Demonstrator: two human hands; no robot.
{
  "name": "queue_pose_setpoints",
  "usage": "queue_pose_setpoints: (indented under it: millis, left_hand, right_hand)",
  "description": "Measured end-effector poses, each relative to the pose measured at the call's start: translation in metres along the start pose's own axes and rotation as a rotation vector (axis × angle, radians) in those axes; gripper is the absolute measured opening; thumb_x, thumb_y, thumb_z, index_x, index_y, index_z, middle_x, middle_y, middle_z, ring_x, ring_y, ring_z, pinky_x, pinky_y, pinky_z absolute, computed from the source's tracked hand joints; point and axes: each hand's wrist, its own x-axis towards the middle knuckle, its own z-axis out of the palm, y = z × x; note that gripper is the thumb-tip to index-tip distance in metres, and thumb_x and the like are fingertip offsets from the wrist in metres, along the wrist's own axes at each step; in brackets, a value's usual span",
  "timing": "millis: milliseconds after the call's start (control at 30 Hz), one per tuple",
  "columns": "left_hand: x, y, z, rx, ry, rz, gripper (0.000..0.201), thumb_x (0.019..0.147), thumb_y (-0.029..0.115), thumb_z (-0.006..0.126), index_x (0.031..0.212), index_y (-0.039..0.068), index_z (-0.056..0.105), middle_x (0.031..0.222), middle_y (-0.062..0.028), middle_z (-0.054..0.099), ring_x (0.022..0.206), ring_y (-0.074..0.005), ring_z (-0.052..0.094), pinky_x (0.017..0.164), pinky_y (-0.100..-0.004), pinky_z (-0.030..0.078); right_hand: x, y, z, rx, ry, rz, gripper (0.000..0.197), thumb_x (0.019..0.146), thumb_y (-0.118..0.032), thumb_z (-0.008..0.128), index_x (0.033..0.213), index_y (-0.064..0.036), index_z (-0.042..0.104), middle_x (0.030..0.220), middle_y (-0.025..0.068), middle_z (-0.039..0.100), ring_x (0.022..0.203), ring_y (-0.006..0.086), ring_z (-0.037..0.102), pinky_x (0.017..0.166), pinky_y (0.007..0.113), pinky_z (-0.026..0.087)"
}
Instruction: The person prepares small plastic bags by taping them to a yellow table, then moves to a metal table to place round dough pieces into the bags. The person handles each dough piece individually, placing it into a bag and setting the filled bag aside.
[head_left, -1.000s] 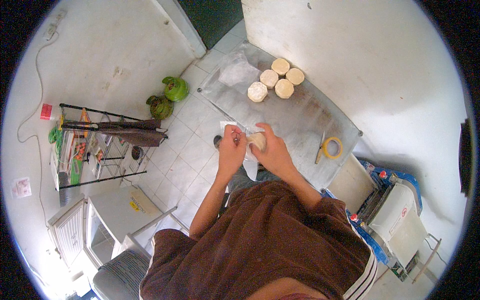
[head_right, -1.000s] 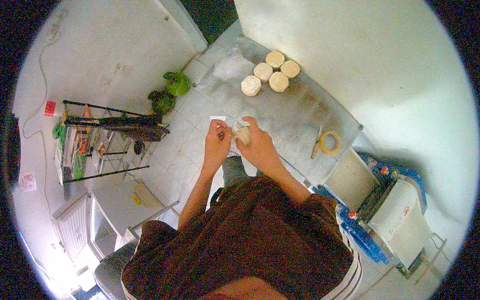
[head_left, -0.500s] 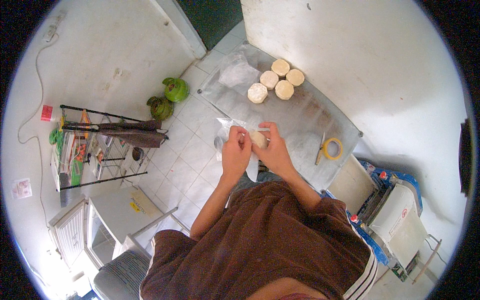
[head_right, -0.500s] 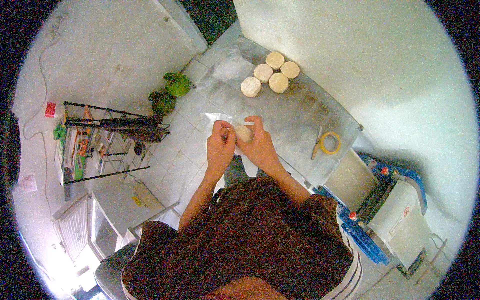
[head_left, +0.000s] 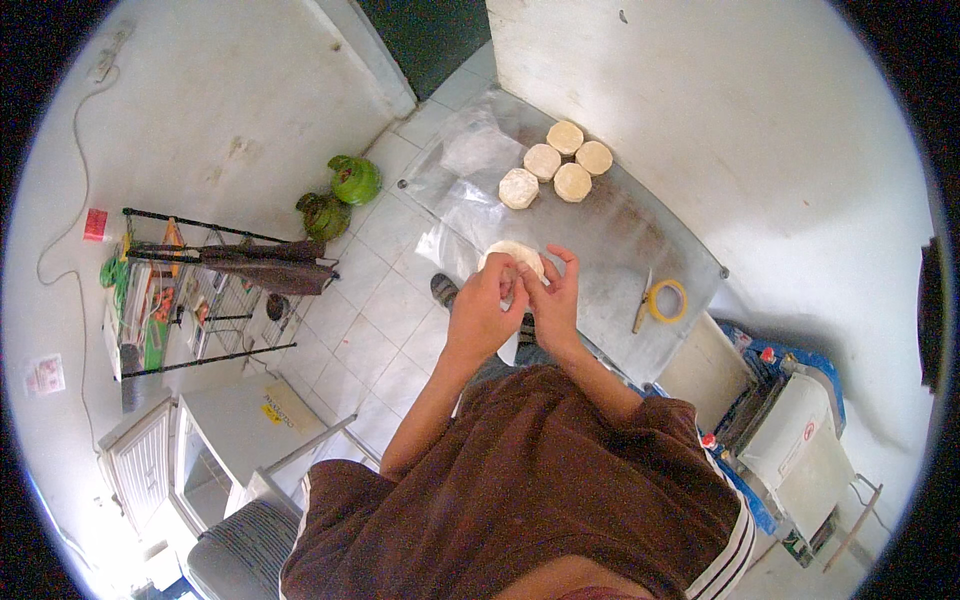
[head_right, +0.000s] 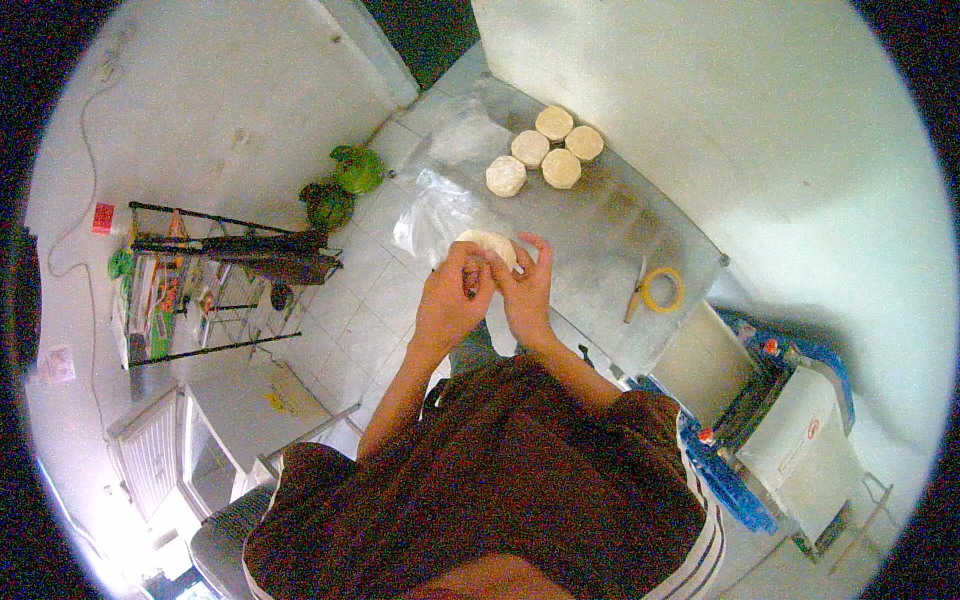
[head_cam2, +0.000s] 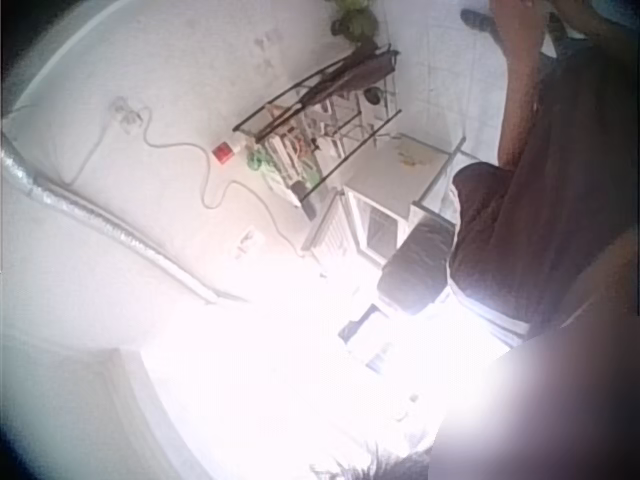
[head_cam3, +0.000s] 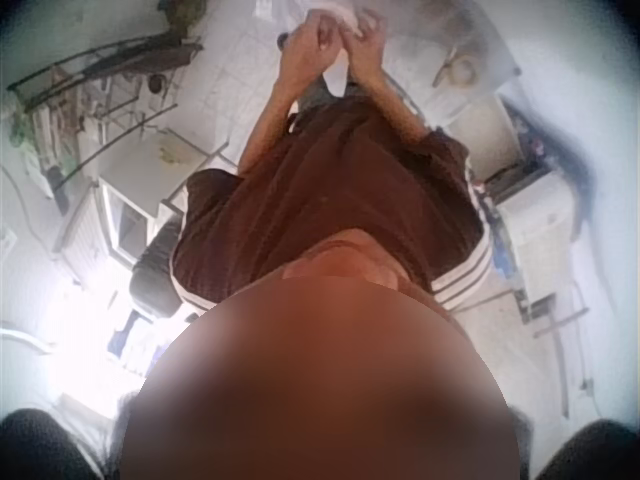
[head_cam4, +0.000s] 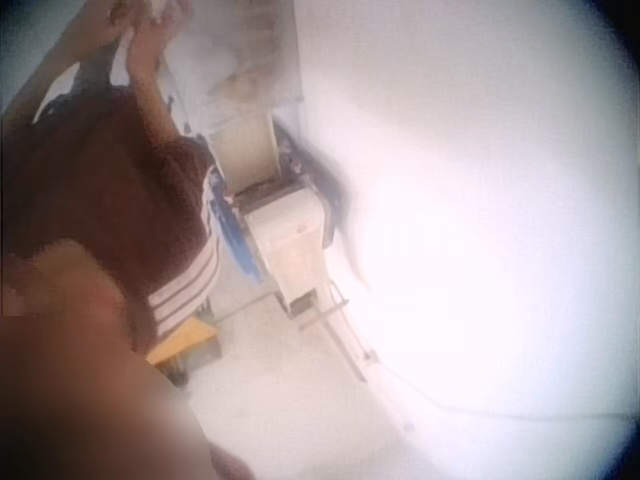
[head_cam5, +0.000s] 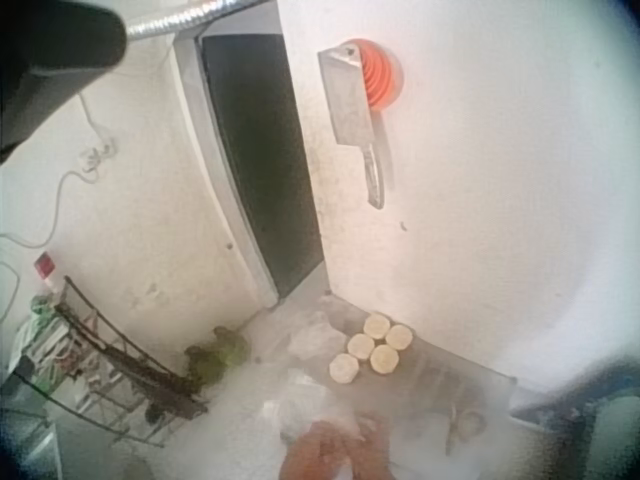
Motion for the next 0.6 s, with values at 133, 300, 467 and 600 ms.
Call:
queue_pose_setpoints:
  millis: [133,300,467,600]
  left_hand:
    - [0.003,-0.006,0.0,0.23,0.087,0.269,0.019,0.09,0.008,0.069,0.106,0.006,0.06,0.101,-0.0151,0.064,0.094,-0.0366,0.061,0.092,-0.0488,0.047]
    - [0.002,-0.007,0.008,0.174,0.232,0.306,0.018,0.091,0.006,0.068,0.107,0.003,0.061,0.11,-0.0173,0.061,0.103,-0.039,0.056,0.093,-0.0494,0.046]
    - [0.004,-0.01,0.005,0.191,0.185,0.32,0.02,0.091,0.004,0.067,0.11,0.002,0.062,0.106,-0.0167,0.063,0.101,-0.0374,0.058,0.09,-0.0455,0.049]
    - [0.003,-0.011,0.005,0.203,0.113,0.412,0.021,0.089,0.003,0.069,0.109,0.003,0.062,0.104,-0.0151,0.063,0.097,-0.0361,0.059,0.085,-0.0451,0.05]
  right_hand:
    - [-0.003,-0.009,0.005,0.115,0.039,0.011,0.053,0.102,-0.007,0.064,0.143,-0.013,0.031,0.129,0.0143,0.062,0.111,0.0207,0.065,0.079,0.03,0.06]
    - [0.001,-0.008,0.004,0.159,-0.014,-0.083,0.054,0.102,-0.001,0.06,0.144,-0.0136,0.028,0.134,0.0124,0.056,0.118,0.0196,0.061,0.087,0.03,0.058]
    - [0.001,-0.002,0.0,0.107,-0.086,-0.207,0.062,0.097,0.01,0.061,0.143,-0.0133,0.026,0.141,0.0167,0.05,0.126,0.0247,0.057,0.102,0.036,0.054]
    - [0.008,0.006,0.001,0.051,-0.031,-0.42,0.066,0.092,0.011,0.066,0.139,-0.0139,0.028,0.144,0.0201,0.046,0.132,0.0308,0.053,0.108,0.041,0.051]
